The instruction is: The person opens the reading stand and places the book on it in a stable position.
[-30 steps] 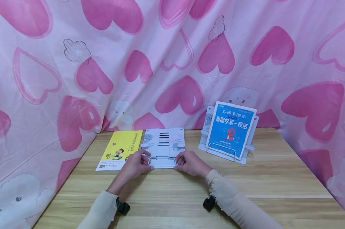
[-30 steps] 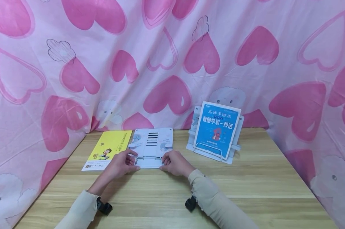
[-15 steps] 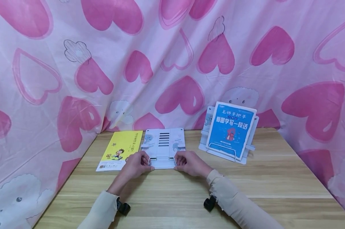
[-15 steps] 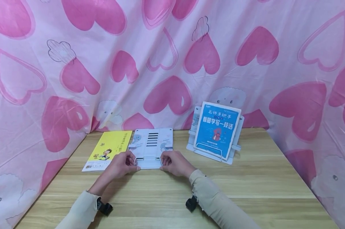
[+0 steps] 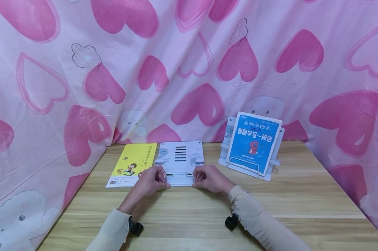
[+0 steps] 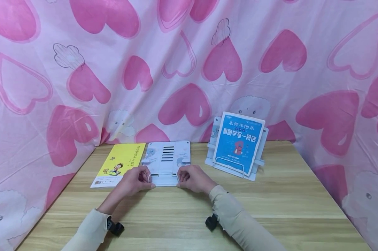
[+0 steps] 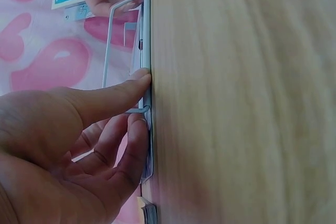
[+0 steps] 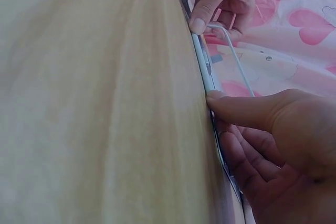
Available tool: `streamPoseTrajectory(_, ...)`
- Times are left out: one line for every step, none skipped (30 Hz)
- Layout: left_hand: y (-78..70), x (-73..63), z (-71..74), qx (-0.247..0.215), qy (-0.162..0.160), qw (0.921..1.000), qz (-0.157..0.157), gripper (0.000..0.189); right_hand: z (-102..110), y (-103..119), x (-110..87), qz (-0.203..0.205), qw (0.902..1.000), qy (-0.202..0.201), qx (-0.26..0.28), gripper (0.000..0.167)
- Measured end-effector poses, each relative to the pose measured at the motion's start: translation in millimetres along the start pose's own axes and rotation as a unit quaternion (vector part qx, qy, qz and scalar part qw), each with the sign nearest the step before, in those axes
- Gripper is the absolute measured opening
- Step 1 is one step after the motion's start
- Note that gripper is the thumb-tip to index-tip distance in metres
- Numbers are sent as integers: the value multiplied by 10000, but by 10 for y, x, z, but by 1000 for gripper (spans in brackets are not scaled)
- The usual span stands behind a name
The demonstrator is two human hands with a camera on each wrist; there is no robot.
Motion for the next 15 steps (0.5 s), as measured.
streamPoseTrajectory(3, 1, 3, -5, -11, 10000, 9, 33, 3, -1, 1, 4, 10000, 21, 6, 16)
streamPoseTrajectory(7, 4, 6, -12, -18, 10000, 6, 34, 11, 0, 1, -9, 10000, 45, 30, 15)
streamPoseTrajectory(13, 12, 7, -29, -24, 10000, 19, 34, 23, 2, 0, -38, 10000, 62, 58, 15)
streamPoseTrajectory(14, 21, 8, -51, -36, 10000, 16, 33, 37, 1, 0, -72, 9999, 63, 70, 16)
streamPoseTrajectory(17, 33, 8, -74, -58, 10000, 16, 32, 52, -1, 0, -112, 9999, 53, 91, 16)
streamPoseTrajectory(18, 46, 11, -97, -103, 9999, -3, 31, 70, -3, -1, -139, 9998, 23, 134, 16)
streamPoseTrajectory(19, 61, 16, -118, -174, 9998, -47, 29, 88, -5, 1, -168, 9997, -63, 192, 16)
streamPoseTrajectory(19, 78, 23, -150, -272, 9995, -104, 28, 107, -7, 4, -196, 9993, -189, 266, 18)
streamPoseTrajectory(15, 96, 34, -173, -398, 9989, -165, 28, 124, -11, 11, -225, 9986, -353, 323, 20)
streamPoseTrajectory(14, 114, 49, -139, -546, 9981, -255, 29, 138, -18, 17, -248, 9975, -550, 372, 22)
streamPoseTrajectory(15, 129, 69, -104, -703, 9969, -336, 32, 149, -27, 23, -293, 9958, -761, 424, 25)
streamPoseTrajectory(18, 146, 89, -21, -856, 9955, -413, 36, 161, -34, 26, -355, 9935, -973, 467, 28)
streamPoseTrajectory(21, 162, 111, 62, -974, 9941, -464, 41, 167, -45, 30, -434, 9909, -1177, 483, 34)
streamPoseTrajectory(29, 181, 133, 165, -1057, 9930, -492, 46, 172, -60, 32, -526, 9885, -1335, 485, 40)
streamPoseTrajectory(45, 197, 154, 277, -1082, 9926, -469, 51, 174, -79, 33, -623, 9864, -1449, 469, 46)
Point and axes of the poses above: each hand's wrist, its own x-axis towards the middle knuckle, its own z-axis out of the back of the hand, y = z × x, the point moved 2 cm from there along x, towards the middle knuckle, and after that the axes turned 1 degree about -z, right-handed, at the moved point
